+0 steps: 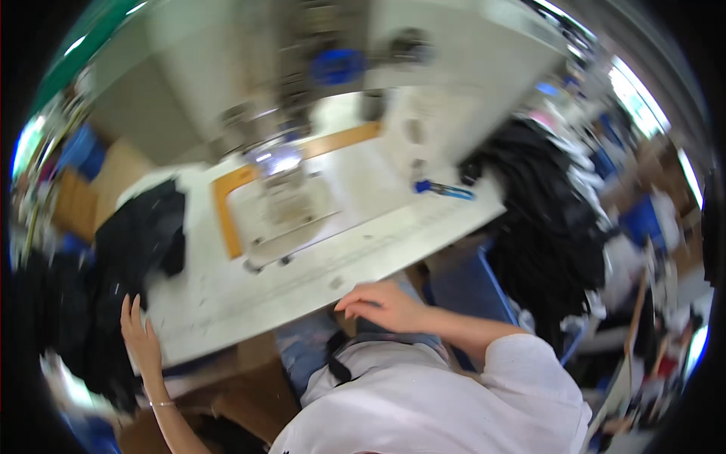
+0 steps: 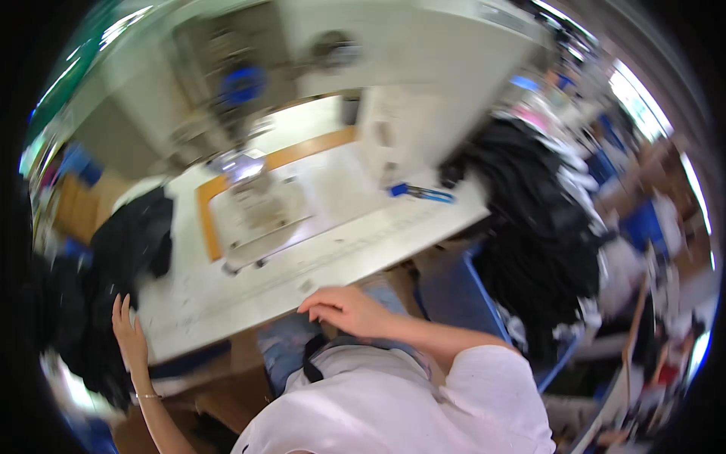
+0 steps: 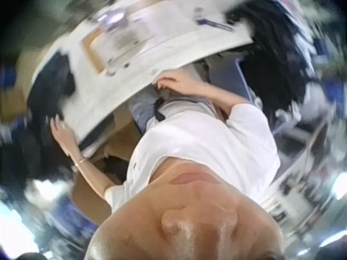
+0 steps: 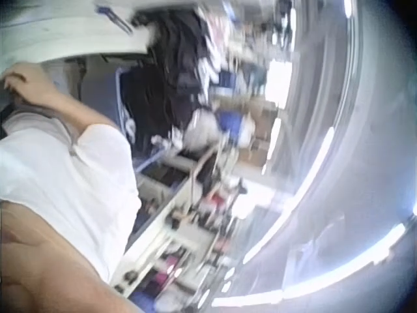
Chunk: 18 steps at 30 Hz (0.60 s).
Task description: Stitching pieces of black protective equipment using an industrial sewing machine.
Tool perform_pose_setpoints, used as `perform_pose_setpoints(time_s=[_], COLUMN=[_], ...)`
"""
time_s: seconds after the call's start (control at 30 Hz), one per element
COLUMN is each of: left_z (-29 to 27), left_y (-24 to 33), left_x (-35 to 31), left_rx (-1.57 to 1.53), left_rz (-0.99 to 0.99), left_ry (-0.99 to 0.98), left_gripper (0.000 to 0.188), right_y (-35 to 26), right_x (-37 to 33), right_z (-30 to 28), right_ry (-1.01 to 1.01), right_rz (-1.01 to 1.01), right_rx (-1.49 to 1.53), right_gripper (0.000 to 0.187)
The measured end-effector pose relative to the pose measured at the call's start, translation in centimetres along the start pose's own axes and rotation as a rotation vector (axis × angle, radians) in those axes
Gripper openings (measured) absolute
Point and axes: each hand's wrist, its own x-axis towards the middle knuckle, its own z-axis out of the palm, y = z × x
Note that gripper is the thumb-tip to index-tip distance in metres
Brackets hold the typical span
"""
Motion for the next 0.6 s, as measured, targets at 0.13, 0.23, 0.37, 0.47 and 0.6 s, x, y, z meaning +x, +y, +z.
perform_pose_setpoints(time_s=[0.13, 0.23, 0.37, 0.47, 0.6], left_z=[4.1, 6.7, 7.2, 6.3, 5.1], left_y=[3.1, 3.8, 3.2, 3.0, 3.6], left_x=[6.3, 9.5, 9.2, 7.8, 6.2], left_rx=[0.194, 0.153, 0.137, 0.150, 0.254], left_rz=[0.188, 0.210, 0.171, 0.119, 0.140], left_ry=[0.007, 0.000, 0.038, 0.036, 0.038], left_gripper=[0.049, 0.046, 0.045, 0.044, 0.041], right_y=[0.0, -1.1, 0.9, 4.6, 8.9], right_x=[-5.7, -10.5, -11.1, -6.2, 1.5], right_z=[-14.5, -25.0, -37.3, -42.8, -45.1], right_ry=[0.542, 0.997, 1.160, 0.863, 0.662], right_rz=[-0.063, 0.031, 0.097, 0.435, 0.652], right_rx=[-0.658, -0.954, -1.318, -1.506, -1.555], right_gripper=[0.024, 0.020, 0.019, 0.028, 0.044])
